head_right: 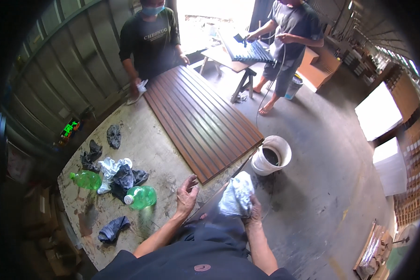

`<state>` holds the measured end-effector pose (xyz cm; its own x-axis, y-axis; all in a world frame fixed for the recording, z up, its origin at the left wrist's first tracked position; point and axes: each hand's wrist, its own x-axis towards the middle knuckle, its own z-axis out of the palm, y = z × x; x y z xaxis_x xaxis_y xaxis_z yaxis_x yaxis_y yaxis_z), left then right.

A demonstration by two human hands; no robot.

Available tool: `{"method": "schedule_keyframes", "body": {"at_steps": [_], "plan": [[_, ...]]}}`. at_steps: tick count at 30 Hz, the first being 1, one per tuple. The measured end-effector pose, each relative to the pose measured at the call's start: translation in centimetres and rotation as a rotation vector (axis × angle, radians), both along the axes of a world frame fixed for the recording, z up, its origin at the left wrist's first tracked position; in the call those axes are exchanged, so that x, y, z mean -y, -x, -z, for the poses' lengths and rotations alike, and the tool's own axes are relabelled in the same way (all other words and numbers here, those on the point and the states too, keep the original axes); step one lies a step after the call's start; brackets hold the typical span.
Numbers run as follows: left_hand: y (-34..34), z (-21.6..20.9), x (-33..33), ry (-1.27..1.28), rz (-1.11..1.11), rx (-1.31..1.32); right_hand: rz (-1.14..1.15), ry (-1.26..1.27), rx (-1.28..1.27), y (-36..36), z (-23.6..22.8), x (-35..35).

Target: The person wipes a slatted wooden panel with a dark cloth, cleaning between the slats and over the surface, then rinses the cloth in a bucket and continues cleaning.

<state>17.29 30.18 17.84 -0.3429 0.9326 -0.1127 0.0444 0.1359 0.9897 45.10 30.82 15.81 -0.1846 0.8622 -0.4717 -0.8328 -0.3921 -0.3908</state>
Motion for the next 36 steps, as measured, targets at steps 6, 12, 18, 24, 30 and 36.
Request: {"method": "schedule_keyframes", "body": {"at_steps": [6,12,18,24,30,36], "plan": [[0.4,-12.5,-0.4,-0.378,0.010,0.154,-0.057,0.009,0.056,1.8,0.8,0.5],[2.6,-26.4,0.5,-0.887,-0.066,-0.053,-0.244,-0.083,-0.030,0.8,3.4,-1.8],[3.7,-32.0,-1.1,-1.326,-0.085,-0.177,-0.246,-0.161,0.039,-0.4,-2.3,-2.9],[4.4,-33.8,2.2,-1.326,-0.180,-0.348,-0.352,-0.025,0.044,0.8,-2.9,-5.0],[1.9,-33.1,4.0,-1.333,-0.332,-0.391,-0.732,-0.176,0.313,-1.4,-0.3,-9.4],[-0.3,-31.4,10.3,-1.226,-0.504,-0.472,-1.274,-0.390,0.644,-1.1,3.4,-10.2]]}}
